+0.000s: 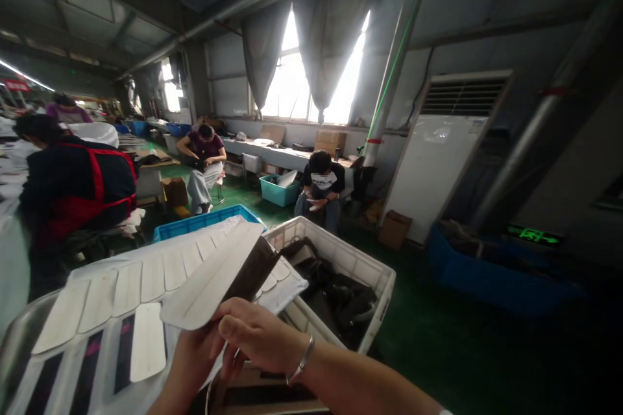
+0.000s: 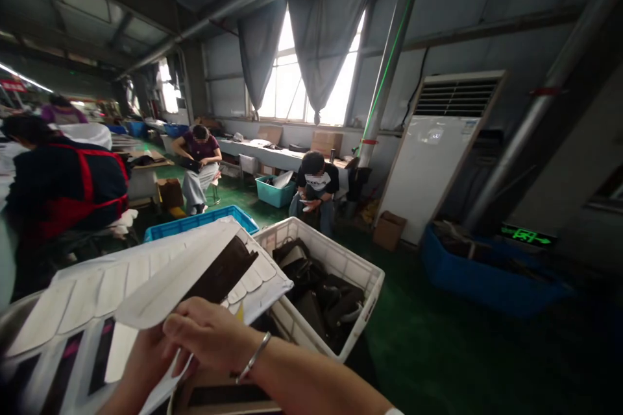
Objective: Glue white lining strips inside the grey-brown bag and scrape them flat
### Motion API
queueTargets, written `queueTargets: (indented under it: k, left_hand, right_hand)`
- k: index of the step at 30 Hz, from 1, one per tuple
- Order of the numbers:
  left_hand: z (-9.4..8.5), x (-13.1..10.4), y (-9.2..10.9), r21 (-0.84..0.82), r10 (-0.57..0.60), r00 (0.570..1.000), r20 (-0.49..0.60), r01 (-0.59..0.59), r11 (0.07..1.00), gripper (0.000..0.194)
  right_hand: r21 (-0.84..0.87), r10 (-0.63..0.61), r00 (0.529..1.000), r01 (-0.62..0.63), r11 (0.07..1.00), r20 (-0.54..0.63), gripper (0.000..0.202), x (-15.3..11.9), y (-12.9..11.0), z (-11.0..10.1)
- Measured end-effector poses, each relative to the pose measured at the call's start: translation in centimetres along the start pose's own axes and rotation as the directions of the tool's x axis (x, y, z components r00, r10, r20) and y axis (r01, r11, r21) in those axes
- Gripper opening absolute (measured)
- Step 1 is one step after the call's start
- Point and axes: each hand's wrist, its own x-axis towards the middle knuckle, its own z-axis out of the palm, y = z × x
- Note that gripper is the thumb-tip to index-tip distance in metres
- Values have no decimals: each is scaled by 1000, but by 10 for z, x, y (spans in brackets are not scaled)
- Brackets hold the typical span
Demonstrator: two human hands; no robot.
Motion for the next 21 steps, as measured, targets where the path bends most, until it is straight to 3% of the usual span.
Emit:
queueTargets:
  k: [1, 2, 4, 6, 7, 9, 12, 16, 21]
  left_hand:
    - [-7, -3, 3, 29, 43, 999, 12, -44, 999, 28]
    - [-13, -6, 6, 56, 92, 995, 37, -94, 994, 31]
    - [-23, -13, 10, 102, 178, 977, 120, -191, 976, 35]
    - [-26, -21, 13, 147, 258, 925, 278, -307, 940, 38]
    - [-26, -23, 15, 165, 281, 886, 368, -360, 918, 39]
    - [-23, -26, 19, 191, 283, 802, 526, -435, 880, 40]
    - [-17, -22, 28, 223, 233, 720, 654, -477, 850, 40]
    - [-13, -16, 39, 243, 182, 700, 690, -461, 853, 41]
    - [-9, -12, 47, 239, 147, 659, 737, -459, 856, 37]
  right_hand:
    - [-230, -87, 995, 74, 970, -45, 65, -11, -6, -11]
    - [-475, -205, 972, 130, 870, -111, 67, -23, -10, -24]
    - [-821, -417, 898, 132, 556, -139, 76, -46, -12, -52]
    - [-946, -461, 882, 60, 318, -99, 86, -65, -5, -77]
    - [-965, -435, 896, 32, 259, -87, 90, -74, 1, -87]
    - [-972, -338, 938, 9, 236, -73, 94, -88, 17, -100]
    - [-946, -207, 978, 33, 324, -37, 94, -104, 40, -104]
    - [-917, -205, 976, 20, 399, -68, 109, -115, 64, -97]
    - [-903, -253, 958, -16, 429, -137, 106, -111, 82, -97]
